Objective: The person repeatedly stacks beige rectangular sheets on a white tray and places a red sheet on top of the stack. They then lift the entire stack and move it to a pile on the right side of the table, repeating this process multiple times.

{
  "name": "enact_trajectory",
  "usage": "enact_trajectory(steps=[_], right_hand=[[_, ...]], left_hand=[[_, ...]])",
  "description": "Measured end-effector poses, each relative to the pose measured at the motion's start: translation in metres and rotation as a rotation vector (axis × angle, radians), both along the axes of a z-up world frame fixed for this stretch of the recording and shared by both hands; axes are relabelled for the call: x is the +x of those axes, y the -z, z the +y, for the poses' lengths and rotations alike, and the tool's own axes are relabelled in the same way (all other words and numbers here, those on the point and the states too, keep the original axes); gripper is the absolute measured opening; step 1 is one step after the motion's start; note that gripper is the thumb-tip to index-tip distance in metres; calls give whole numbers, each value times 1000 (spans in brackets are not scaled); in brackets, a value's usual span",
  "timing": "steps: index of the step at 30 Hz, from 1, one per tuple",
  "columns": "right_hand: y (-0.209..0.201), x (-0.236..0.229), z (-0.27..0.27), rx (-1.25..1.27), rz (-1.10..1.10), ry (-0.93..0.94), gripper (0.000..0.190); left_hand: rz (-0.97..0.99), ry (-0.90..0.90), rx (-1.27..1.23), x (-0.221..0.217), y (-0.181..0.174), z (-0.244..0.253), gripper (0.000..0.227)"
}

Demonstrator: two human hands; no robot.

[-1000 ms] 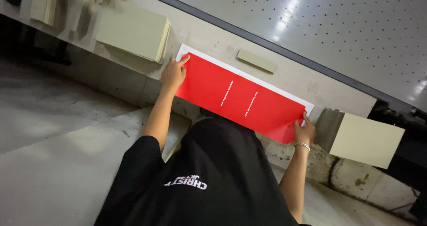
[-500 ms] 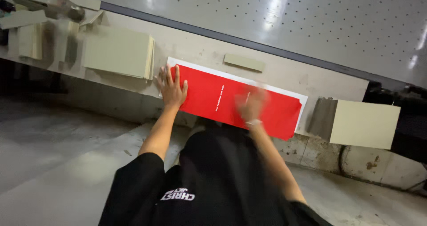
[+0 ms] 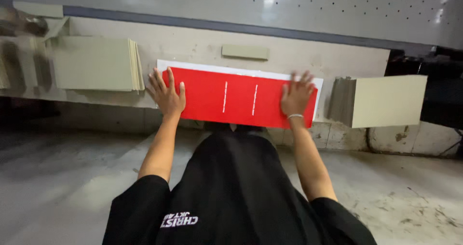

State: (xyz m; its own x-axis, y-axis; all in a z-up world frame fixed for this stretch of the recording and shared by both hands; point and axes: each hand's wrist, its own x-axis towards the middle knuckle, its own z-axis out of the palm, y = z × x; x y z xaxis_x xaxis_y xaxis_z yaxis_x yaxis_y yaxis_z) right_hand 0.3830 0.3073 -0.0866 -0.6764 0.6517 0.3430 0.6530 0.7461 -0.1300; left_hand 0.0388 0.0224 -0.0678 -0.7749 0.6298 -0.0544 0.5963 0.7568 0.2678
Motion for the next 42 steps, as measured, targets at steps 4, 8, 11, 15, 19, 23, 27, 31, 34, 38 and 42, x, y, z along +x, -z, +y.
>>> enact_trajectory(steps=[4,8,11,15,19,23,27,31,34,38,42], right_hand=[[-11,9,4,-356,-250,318,65],[-17,4,1,-317,-256,377,64],[-24,5,-6,-302,-332,480,75],[-19,7,-8,-298,-302,477,72],[-13,-15,-30,-204,-252,432,59],[-30,-134,-127,-357,25,103,68],[8,-192,-202,-111,-117,-268,67],[-30,-139,-141,-301,-42,-269,68],[-31,-57,-77,-253,-70,-26,74],[-16,30,-33,-261,-259,271,79],[-21,27,-35,-270,-259,317,79]], left_hand=[[179,36,75,31,-12,31,72],[-69,435,227,122,-117,109,49],[79,483,271,149,33,108,67],[209,325,182,45,15,42,69],[169,98,38,12,-3,14,69],[120,76,35,12,-7,20,67],[202,92,11,16,-5,17,65],[105,67,65,9,-1,16,64],[90,58,51,10,-4,18,63],[51,42,61,15,-11,16,60],[154,54,76,71,-4,43,52]])
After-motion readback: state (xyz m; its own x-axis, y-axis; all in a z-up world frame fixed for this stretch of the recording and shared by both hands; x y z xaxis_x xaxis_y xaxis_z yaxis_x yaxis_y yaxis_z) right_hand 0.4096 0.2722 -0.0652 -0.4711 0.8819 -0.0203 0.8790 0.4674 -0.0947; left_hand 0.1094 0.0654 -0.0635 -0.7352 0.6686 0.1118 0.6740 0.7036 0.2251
